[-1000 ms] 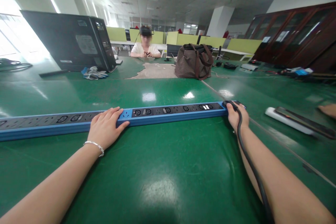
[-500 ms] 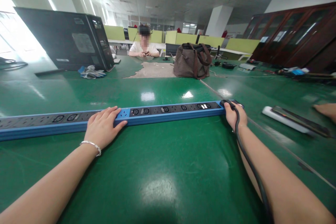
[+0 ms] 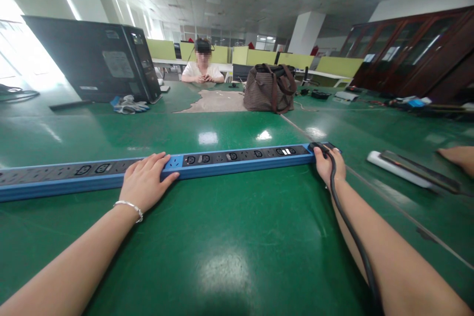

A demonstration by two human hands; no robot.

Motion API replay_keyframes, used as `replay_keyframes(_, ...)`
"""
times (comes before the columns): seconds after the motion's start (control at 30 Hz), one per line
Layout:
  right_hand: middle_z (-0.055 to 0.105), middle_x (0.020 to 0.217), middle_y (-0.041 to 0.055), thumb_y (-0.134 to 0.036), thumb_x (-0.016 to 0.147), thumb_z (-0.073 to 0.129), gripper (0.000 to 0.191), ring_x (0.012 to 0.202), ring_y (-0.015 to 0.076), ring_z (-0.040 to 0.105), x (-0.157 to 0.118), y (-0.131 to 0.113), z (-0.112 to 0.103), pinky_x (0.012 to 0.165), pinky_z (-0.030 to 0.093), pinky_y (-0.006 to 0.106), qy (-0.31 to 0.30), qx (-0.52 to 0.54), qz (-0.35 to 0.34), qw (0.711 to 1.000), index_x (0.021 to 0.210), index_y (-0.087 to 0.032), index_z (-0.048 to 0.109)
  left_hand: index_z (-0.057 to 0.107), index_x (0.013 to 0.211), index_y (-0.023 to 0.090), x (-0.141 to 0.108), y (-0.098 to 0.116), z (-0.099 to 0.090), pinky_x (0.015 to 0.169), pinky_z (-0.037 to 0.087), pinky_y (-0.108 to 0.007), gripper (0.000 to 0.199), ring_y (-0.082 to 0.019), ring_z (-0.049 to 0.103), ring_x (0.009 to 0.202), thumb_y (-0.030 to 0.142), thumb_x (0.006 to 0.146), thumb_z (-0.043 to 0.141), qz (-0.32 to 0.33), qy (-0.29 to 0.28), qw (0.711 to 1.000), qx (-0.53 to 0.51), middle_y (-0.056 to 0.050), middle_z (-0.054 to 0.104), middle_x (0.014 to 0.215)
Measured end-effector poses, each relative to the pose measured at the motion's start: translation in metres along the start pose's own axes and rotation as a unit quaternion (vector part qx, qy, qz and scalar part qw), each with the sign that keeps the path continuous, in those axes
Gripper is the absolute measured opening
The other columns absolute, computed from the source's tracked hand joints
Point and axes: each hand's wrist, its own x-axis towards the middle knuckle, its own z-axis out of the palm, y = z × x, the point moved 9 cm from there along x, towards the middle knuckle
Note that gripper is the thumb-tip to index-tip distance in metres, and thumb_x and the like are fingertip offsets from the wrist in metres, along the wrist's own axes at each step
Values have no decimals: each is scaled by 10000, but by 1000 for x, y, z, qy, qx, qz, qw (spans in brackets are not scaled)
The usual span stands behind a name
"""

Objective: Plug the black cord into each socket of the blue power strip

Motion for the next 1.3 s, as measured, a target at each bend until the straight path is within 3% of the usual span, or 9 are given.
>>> replay_keyframes(0.1, 642, 1113, 101, -464, 826, 407, 442, 1128, 290, 516, -1, 1, -3, 979, 389, 467, 16, 4, 27, 999, 1108, -216, 640, 478, 1301, 175, 0, 0, 0, 1056, 281, -459, 604, -288, 429, 1258, 554, 849, 347, 1, 0, 1000, -4, -97, 475, 1390)
replay_keyframes(0.27, 647, 1131, 98, -418, 800, 459, 456, 1049, 231, 577, 1, -12, -13, 968, 415, 400, 57, 96, -13, 994, 1166, -184, 600, 476, 1299, 177, -1, 1, -1, 1054, 286, -452, 592, -281, 433, 1255, 549, 857, 346, 2, 2, 1000, 8, -89, 474, 1392)
replay_keyframes(0.4, 679, 1056, 69, -396, 827, 412, 382, 1002, 221, 595, 1, -11, -15, 920, 444, 381, 55, 106, 10, 993, 1040, -211, 669, 466, 1307, 191, -1, 0, 0, 1054, 289, -449, 592, -277, 426, 1261, 556, 858, 343, 0, -3, 1000, 14, -77, 469, 1398)
replay_keyframes(0.53, 686, 1039, 59, -406, 809, 447, 377, 944, 224, 611, -1, -8, -16, 864, 468, 371, 39, 92, 34, 994, 1056, -231, 672, 460, 1315, 185, 0, -2, 2, 1057, 288, -455, 609, -282, 419, 1268, 566, 857, 330, -2, -5, 1000, 12, -82, 457, 1407)
replay_keyframes(0.73, 694, 995, 58, -392, 804, 463, 366, 893, 223, 622, 1, -13, -17, 850, 474, 365, 14, 78, 18, 997, 1058, -237, 677, 462, 1317, 190, 0, -2, 3, 1063, 279, -468, 617, -291, 416, 1271, 570, 847, 341, -4, -6, 1000, -2, -83, 459, 1406)
replay_keyframes(1.0, 686, 1034, 71, -390, 802, 465, 404, 934, 245, 619, -1, -9, -14, 856, 473, 384, -4, 63, 28, 998, 1123, -235, 654, 467, 1312, 182, 0, 0, 1, 1061, 283, -461, 611, -290, 417, 1270, 563, 851, 342, -1, -4, 1000, 2, -91, 465, 1399)
replay_keyframes(1.3, 691, 1027, 56, -439, 787, 470, 430, 932, 225, 617, -5, -6, -16, 867, 469, 356, 61, 99, 61, 991, 1109, -220, 653, 467, 1312, 197, 1, -2, 3, 1064, 280, -449, 606, -281, 419, 1271, 566, 848, 341, -3, -8, 1000, 5, -81, 464, 1403)
